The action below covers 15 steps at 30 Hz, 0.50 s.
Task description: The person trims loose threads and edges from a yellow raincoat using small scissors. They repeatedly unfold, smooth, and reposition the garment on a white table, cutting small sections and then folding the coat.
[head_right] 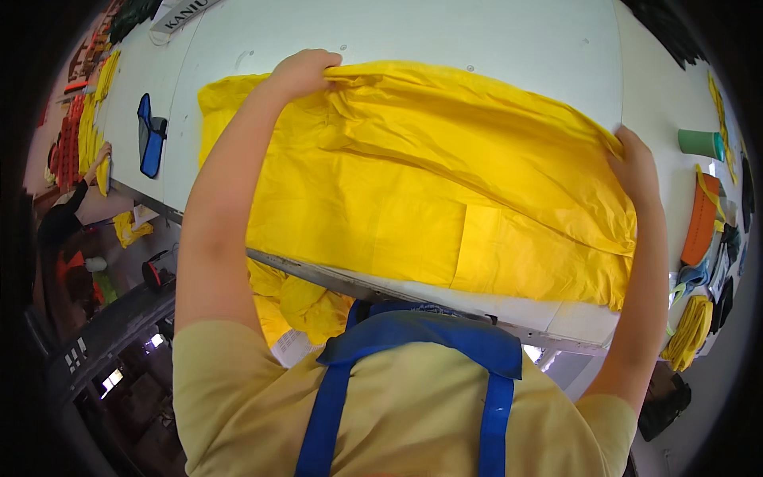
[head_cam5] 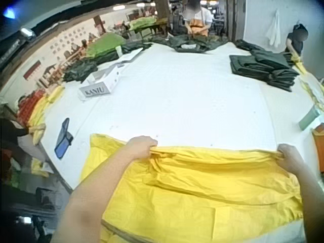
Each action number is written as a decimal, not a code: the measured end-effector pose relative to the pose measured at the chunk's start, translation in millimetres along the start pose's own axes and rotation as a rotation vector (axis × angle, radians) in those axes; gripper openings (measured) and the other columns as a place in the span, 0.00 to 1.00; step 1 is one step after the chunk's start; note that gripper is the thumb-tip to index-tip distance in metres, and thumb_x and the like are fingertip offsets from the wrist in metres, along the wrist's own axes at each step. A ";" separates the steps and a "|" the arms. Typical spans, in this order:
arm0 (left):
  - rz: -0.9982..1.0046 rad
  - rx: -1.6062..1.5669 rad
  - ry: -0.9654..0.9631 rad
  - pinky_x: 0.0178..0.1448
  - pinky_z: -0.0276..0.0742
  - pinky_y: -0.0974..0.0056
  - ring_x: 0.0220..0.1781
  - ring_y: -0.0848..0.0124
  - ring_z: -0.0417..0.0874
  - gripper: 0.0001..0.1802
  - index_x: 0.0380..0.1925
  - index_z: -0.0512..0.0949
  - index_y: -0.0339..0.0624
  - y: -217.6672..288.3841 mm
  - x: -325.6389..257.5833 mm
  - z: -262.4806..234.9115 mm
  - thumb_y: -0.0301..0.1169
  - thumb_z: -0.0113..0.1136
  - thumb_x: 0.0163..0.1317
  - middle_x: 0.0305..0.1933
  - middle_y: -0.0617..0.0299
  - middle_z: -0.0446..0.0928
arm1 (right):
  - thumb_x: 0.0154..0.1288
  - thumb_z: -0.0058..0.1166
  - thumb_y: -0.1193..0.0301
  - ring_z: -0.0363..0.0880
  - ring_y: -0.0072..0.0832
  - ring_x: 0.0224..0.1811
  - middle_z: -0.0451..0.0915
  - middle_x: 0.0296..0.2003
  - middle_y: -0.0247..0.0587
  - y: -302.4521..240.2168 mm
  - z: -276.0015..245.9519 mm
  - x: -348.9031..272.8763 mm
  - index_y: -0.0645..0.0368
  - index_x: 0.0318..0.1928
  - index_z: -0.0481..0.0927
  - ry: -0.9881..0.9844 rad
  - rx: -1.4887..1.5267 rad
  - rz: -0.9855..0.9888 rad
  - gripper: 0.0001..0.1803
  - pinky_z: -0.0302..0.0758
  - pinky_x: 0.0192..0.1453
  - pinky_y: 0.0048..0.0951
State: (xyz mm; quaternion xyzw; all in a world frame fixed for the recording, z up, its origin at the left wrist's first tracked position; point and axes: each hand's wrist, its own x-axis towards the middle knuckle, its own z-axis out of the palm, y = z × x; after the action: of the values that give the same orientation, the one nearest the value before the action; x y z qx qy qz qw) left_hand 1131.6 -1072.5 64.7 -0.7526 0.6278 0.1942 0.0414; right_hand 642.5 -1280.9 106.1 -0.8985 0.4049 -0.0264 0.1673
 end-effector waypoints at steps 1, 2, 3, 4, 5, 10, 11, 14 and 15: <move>0.085 0.030 0.258 0.43 0.73 0.57 0.41 0.55 0.77 0.11 0.34 0.75 0.44 0.8 -39.9 2.0 0.25 0.60 0.47 0.37 0.58 0.75 | 0.55 0.52 0.78 0.70 0.51 0.36 0.70 0.32 0.53 -12.0 -7.9 -26.2 0.65 0.33 0.68 0.094 -0.063 -0.020 0.07 0.69 0.40 0.37; 0.101 0.121 0.357 0.40 0.72 0.55 0.39 0.56 0.76 0.09 0.32 0.75 0.45 7.3 -84.3 2.2 0.24 0.57 0.48 0.33 0.58 0.74 | 0.53 0.53 0.81 0.70 0.50 0.36 0.69 0.31 0.52 -10.4 -9.0 -54.7 0.65 0.32 0.67 0.184 -0.069 -0.126 0.08 0.69 0.39 0.38; 0.158 0.200 0.448 0.36 0.72 0.53 0.36 0.56 0.76 0.08 0.31 0.75 0.45 19.9 -117.5 4.4 0.23 0.53 0.49 0.29 0.58 0.72 | 0.49 0.53 0.83 0.70 0.51 0.38 0.69 0.32 0.52 -3.1 -13.7 -96.7 0.65 0.31 0.67 0.161 -0.167 -0.139 0.10 0.70 0.41 0.39; 0.278 0.213 0.719 0.29 0.68 0.54 0.28 0.60 0.72 0.05 0.24 0.72 0.48 31.1 -153.9 19.8 0.24 0.54 0.45 0.23 0.60 0.66 | 0.44 0.53 0.85 0.70 0.51 0.39 0.70 0.34 0.53 2.2 -5.2 -136.2 0.64 0.29 0.67 0.290 -0.249 -0.290 0.11 0.71 0.44 0.43; 0.309 0.269 0.802 0.26 0.64 0.59 0.26 0.64 0.70 0.06 0.21 0.69 0.51 37.5 -190.8 41.7 0.26 0.55 0.44 0.22 0.63 0.64 | 0.39 0.52 0.85 0.71 0.52 0.40 0.72 0.35 0.54 5.9 4.1 -173.3 0.62 0.27 0.67 0.316 -0.276 -0.405 0.12 0.71 0.46 0.47; 0.165 -0.032 0.371 0.38 0.65 0.59 0.32 0.62 0.72 0.07 0.24 0.73 0.48 82.1 -279.4 120.1 0.31 0.61 0.44 0.26 0.63 0.68 | 0.38 0.55 0.76 0.70 0.38 0.32 0.66 0.24 0.38 -47.8 54.1 -251.8 0.54 0.23 0.69 0.159 -0.223 -0.391 0.09 0.65 0.42 0.39; 0.128 -0.098 0.258 0.41 0.65 0.58 0.34 0.61 0.73 0.09 0.26 0.74 0.48 91.7 -281.9 124.4 0.32 0.63 0.44 0.28 0.62 0.70 | 0.39 0.55 0.75 0.70 0.38 0.33 0.67 0.25 0.38 -37.4 70.5 -259.2 0.53 0.24 0.71 0.121 -0.243 -0.348 0.08 0.65 0.43 0.39; 0.173 -0.126 0.478 0.50 0.63 0.55 0.44 0.59 0.74 0.19 0.37 0.77 0.47 90.0 -269.1 133.3 0.38 0.67 0.43 0.40 0.59 0.74 | 0.40 0.58 0.73 0.69 0.38 0.37 0.70 0.29 0.37 -29.2 79.8 -261.2 0.53 0.28 0.72 0.000 -0.195 -0.293 0.11 0.66 0.46 0.39; 0.119 -0.174 0.454 0.61 0.58 0.47 0.60 0.52 0.67 0.29 0.49 0.75 0.51 105.2 -264.0 131.4 0.43 0.67 0.45 0.57 0.52 0.68 | 0.43 0.60 0.71 0.70 0.39 0.39 0.71 0.31 0.38 -27.3 73.1 -256.0 0.53 0.30 0.73 -0.092 -0.117 -0.308 0.12 0.66 0.48 0.39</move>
State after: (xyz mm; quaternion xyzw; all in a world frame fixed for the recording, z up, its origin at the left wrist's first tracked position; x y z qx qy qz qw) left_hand 962.9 -808.9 53.6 -0.7394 0.6451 0.0758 -0.1772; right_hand 503.8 -1055.1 68.5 -0.9584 0.2551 0.0132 0.1271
